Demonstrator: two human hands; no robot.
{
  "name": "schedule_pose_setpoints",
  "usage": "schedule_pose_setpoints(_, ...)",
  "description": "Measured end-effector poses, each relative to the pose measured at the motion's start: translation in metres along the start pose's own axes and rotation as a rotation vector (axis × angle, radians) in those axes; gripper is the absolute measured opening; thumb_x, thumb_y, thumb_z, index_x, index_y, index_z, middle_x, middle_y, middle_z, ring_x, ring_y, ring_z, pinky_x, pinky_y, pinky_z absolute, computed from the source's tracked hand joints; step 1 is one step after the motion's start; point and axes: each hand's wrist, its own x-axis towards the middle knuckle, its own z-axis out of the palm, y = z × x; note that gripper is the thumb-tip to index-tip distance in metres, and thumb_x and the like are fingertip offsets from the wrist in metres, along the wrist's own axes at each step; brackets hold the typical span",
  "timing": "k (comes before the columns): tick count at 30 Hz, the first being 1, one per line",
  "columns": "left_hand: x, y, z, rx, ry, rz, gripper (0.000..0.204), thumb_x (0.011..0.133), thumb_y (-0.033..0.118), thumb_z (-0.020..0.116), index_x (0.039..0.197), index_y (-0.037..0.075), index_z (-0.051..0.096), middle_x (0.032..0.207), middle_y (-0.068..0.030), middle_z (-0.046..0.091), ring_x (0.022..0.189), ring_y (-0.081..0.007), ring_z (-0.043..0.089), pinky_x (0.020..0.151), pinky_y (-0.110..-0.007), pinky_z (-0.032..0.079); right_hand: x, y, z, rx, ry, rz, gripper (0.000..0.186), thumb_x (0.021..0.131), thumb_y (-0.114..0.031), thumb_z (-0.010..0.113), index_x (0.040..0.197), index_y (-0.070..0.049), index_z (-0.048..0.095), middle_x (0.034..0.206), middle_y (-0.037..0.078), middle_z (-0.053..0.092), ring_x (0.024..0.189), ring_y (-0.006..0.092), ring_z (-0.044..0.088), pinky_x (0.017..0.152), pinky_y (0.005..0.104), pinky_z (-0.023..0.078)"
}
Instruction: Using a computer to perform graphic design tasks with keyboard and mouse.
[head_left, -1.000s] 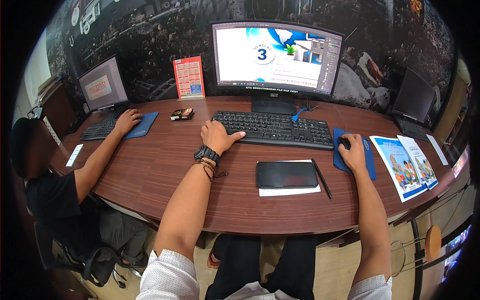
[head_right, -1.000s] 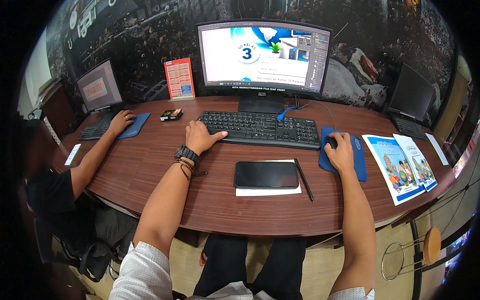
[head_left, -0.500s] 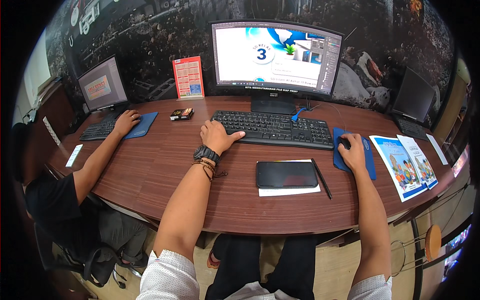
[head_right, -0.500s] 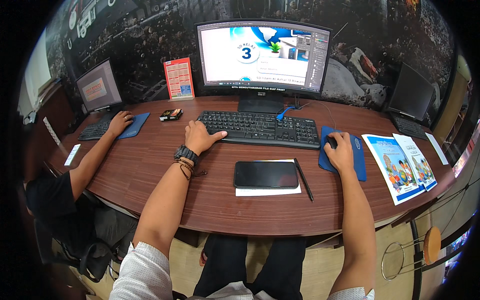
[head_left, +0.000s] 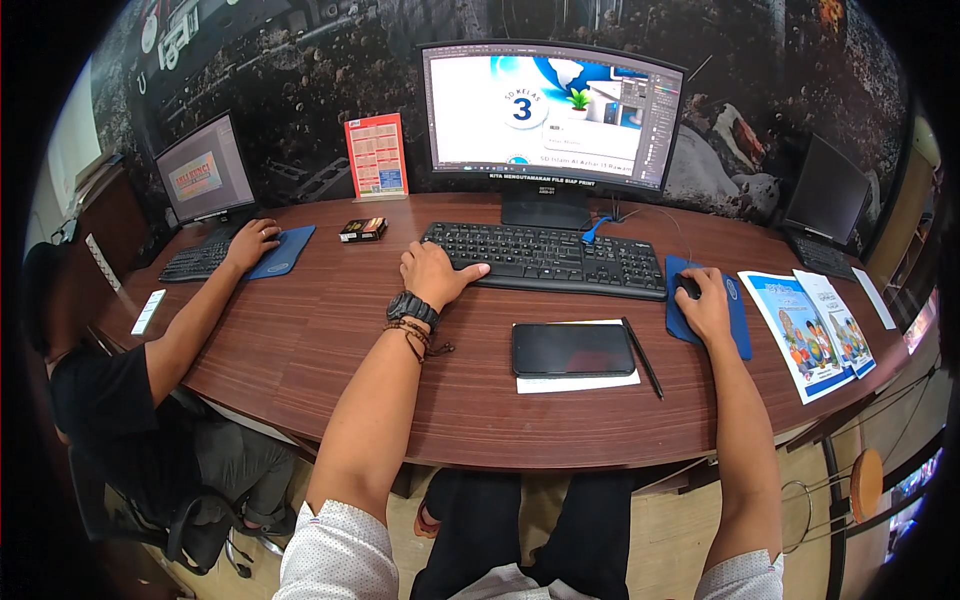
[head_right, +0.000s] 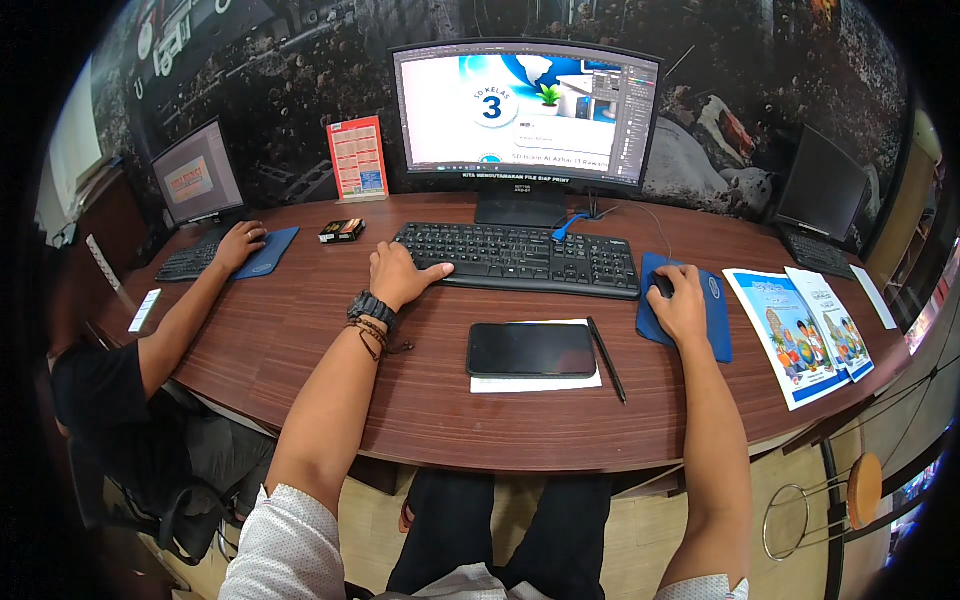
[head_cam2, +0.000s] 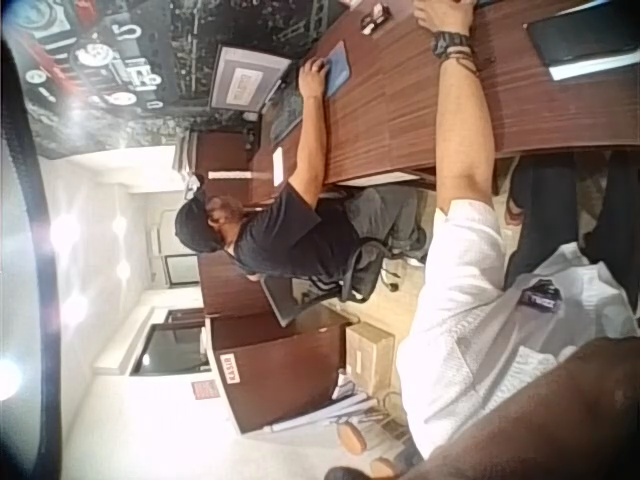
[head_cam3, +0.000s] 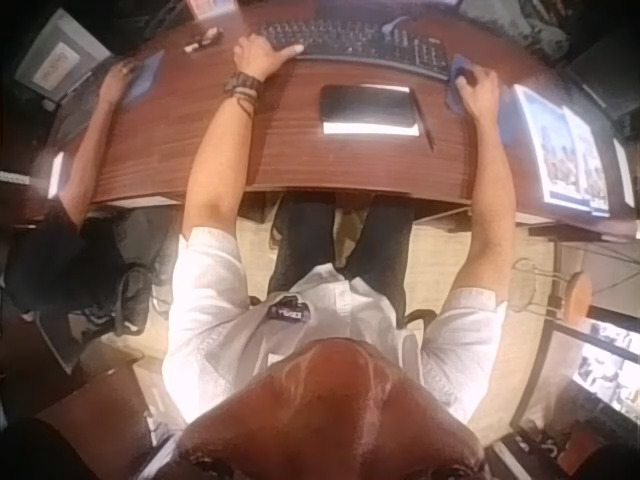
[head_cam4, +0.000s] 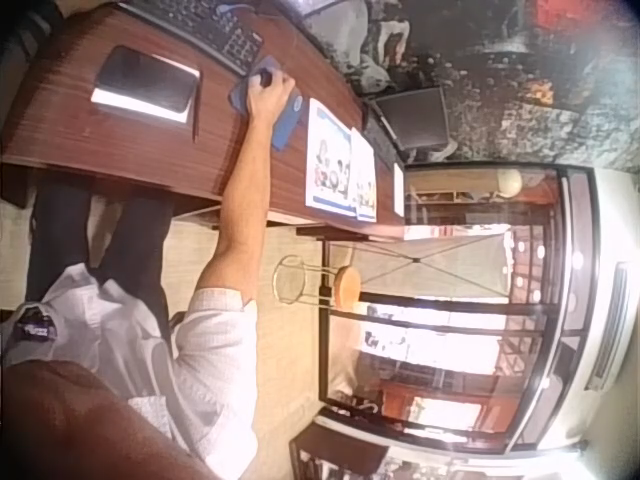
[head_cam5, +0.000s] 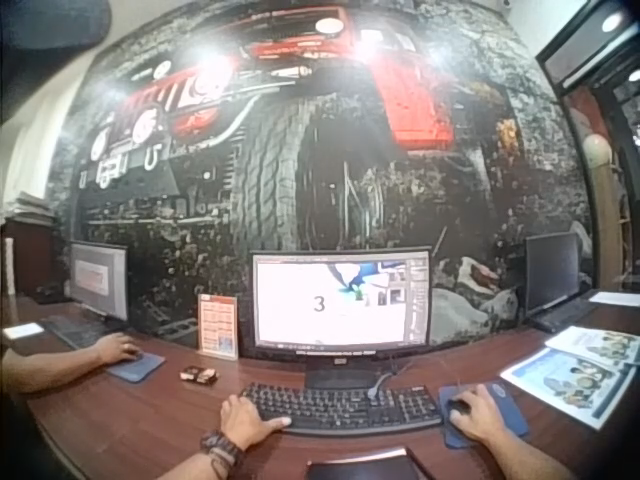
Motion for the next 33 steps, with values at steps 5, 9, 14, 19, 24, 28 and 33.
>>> schedule_pose_setpoints(5,0.001,0.000,0.000,-0.001,-0.009,-0.001,0.104,0.070,0.074,0.074,0.119,-0.017,0.057,0.126,-0.0279,0.051,0.119,-0.0425,0.049,0.103,-0.049,0.041,0.000,0.002,0.000,-0.003,-0.001,0.001,0.033,0.079,-0.019,0.068,0.109,-0.006,0.070,0.118,0.018,0.058,0.111,0.0378,0.058,0.096,0.0434,0.048)
schedule_pose_setpoints(9,0.002,-0.001,0.001,-0.001,-0.009,-0.004,0.105,0.070,0.073,0.074,0.119,-0.017,0.056,0.126,-0.0278,0.051,0.120,-0.0426,0.049,0.103,-0.049,0.041,0.000,0.000,0.000,-0.003,0.002,-0.001,0.032,0.079,-0.019,0.068,0.109,-0.006,0.069,0.118,0.017,0.058,0.111,0.0378,0.059,0.096,0.0436,0.048)
schedule_pose_setpoints(14,0.001,0.000,0.001,0.012,-0.013,-0.002,0.105,0.070,0.075,0.073,0.119,-0.017,0.056,0.124,-0.0276,0.052,0.118,-0.0419,0.050,0.102,-0.049,0.041,0.000,-0.003,-0.001,-0.022,-0.002,0.024,0.033,0.079,-0.019,0.068,0.110,-0.007,0.068,0.119,0.016,0.058,0.111,0.0376,0.059,0.096,0.0438,0.048)
schedule_pose_setpoints(19,0.002,-0.002,0.002,0.011,0.002,0.004,0.106,0.069,0.075,0.073,0.119,-0.017,0.056,0.125,-0.0277,0.053,0.118,-0.0416,0.051,0.102,-0.049,0.042,0.000,-0.003,-0.001,-0.017,-0.008,0.022,0.033,0.079,-0.019,0.067,0.110,-0.007,0.067,0.119,0.016,0.058,0.111,0.0379,0.059,0.096,0.0441,0.048)
schedule_pose_setpoints(24,0.002,0.000,0.001,0.009,-0.012,-0.002,0.106,0.069,0.074,0.074,0.120,-0.017,0.056,0.127,-0.0276,0.052,0.119,-0.0418,0.050,0.102,-0.049,0.041,0.000,-0.004,-0.002,-0.023,-0.020,0.033,0.033,0.080,-0.019,0.067,0.111,-0.007,0.067,0.120,0.016,0.058,0.112,0.0377,0.059,0.096,0.0441,0.048)
schedule_pose_setpoints(28,0.001,0.000,0.000,0.001,-0.015,-0.012,0.106,0.069,0.074,0.074,0.121,-0.017,0.056,0.127,-0.0275,0.051,0.119,-0.0421,0.050,0.103,-0.049,0.041,0.000,-0.005,-0.003,-0.018,-0.031,0.047,0.034,0.080,-0.019,0.067,0.112,-0.007,0.067,0.121,0.016,0.057,0.112,0.0373,0.059,0.096,0.0441,0.048)
schedule_pose_setpoints(33,0.002,-0.001,0.001,-0.002,-0.018,-0.008,0.105,0.069,0.072,0.076,0.121,-0.016,0.054,0.127,-0.0277,0.051,0.120,-0.0423,0.050,0.104,-0.049,0.041,-0.002,-0.013,-0.004,-0.030,-0.026,0.052,0.033,0.080,-0.019,0.066,0.112,-0.008,0.068,0.122,0.016,0.056,0.113,0.0380,0.058,0.097,0.0441,0.047)
